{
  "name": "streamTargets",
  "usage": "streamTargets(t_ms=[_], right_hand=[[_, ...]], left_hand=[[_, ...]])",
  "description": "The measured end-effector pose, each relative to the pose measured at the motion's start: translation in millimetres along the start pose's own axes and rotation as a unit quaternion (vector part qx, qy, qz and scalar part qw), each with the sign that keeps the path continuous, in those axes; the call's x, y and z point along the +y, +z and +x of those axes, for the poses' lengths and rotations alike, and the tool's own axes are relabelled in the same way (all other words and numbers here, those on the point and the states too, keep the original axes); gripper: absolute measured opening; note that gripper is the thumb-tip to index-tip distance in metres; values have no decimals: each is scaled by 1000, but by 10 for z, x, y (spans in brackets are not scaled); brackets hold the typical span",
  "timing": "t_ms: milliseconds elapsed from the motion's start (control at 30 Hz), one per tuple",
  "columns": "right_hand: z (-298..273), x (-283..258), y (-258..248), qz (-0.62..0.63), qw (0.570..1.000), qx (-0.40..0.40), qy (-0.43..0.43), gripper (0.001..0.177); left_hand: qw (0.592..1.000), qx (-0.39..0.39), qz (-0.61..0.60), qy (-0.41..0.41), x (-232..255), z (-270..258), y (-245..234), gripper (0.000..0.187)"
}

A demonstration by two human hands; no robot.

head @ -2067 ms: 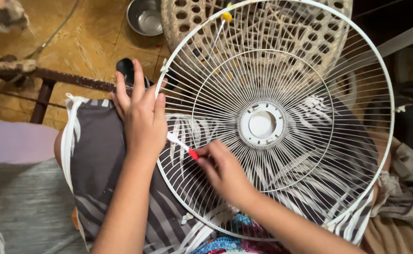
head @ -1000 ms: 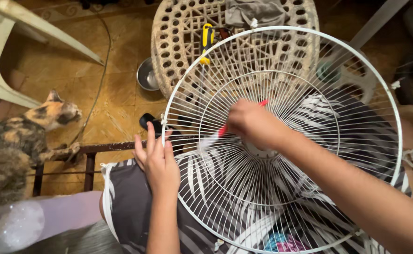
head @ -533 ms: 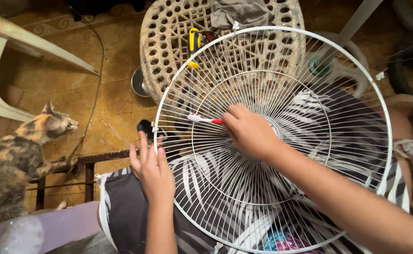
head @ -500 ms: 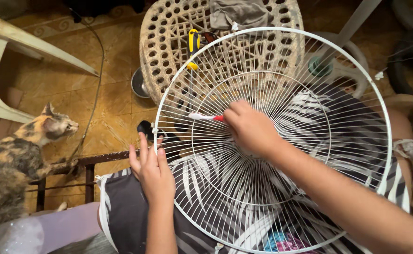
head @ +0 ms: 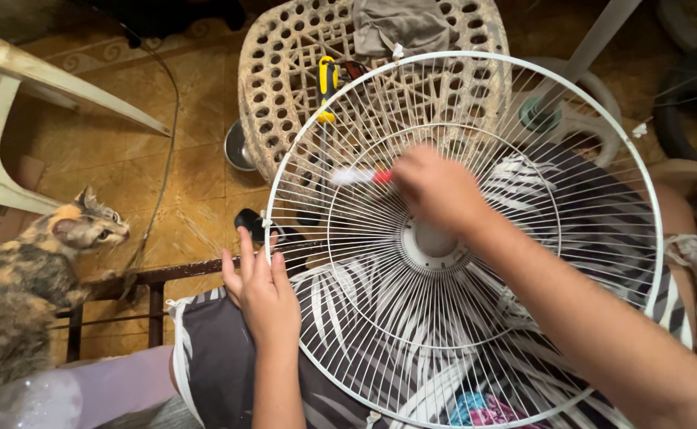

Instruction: The person cleans a white fan cage using a toothbrush, scrubbing the metal wires and central hub while seated on the floor. The fan cage is held on the lap and rotated to access different sections.

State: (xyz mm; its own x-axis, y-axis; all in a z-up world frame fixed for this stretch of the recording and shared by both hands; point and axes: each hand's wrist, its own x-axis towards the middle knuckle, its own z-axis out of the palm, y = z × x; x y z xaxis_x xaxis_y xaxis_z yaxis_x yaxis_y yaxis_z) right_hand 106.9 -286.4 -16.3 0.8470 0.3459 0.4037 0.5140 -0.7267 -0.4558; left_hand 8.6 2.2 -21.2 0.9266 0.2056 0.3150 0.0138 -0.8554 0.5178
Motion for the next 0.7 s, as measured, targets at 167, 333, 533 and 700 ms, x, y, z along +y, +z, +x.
streamTargets(t_ms=[167, 333, 533, 700], right_hand=[[-45, -101, 95, 6, 995, 3, 101, 3], [-218, -162, 100, -4, 996, -2, -84, 14], [-129, -21, -107, -58, 989, 22, 134, 7], [-445, -295, 35, 10, 999, -28, -33, 10]], left_hand=[[1000, 4, -7, -1, 35, -2, -12, 32], [1000, 6, -2, 0, 35, 12, -11, 31], [1000, 4, 2, 7, 26, -1, -22, 31], [1000, 1, 0, 9, 27, 5, -18, 31]])
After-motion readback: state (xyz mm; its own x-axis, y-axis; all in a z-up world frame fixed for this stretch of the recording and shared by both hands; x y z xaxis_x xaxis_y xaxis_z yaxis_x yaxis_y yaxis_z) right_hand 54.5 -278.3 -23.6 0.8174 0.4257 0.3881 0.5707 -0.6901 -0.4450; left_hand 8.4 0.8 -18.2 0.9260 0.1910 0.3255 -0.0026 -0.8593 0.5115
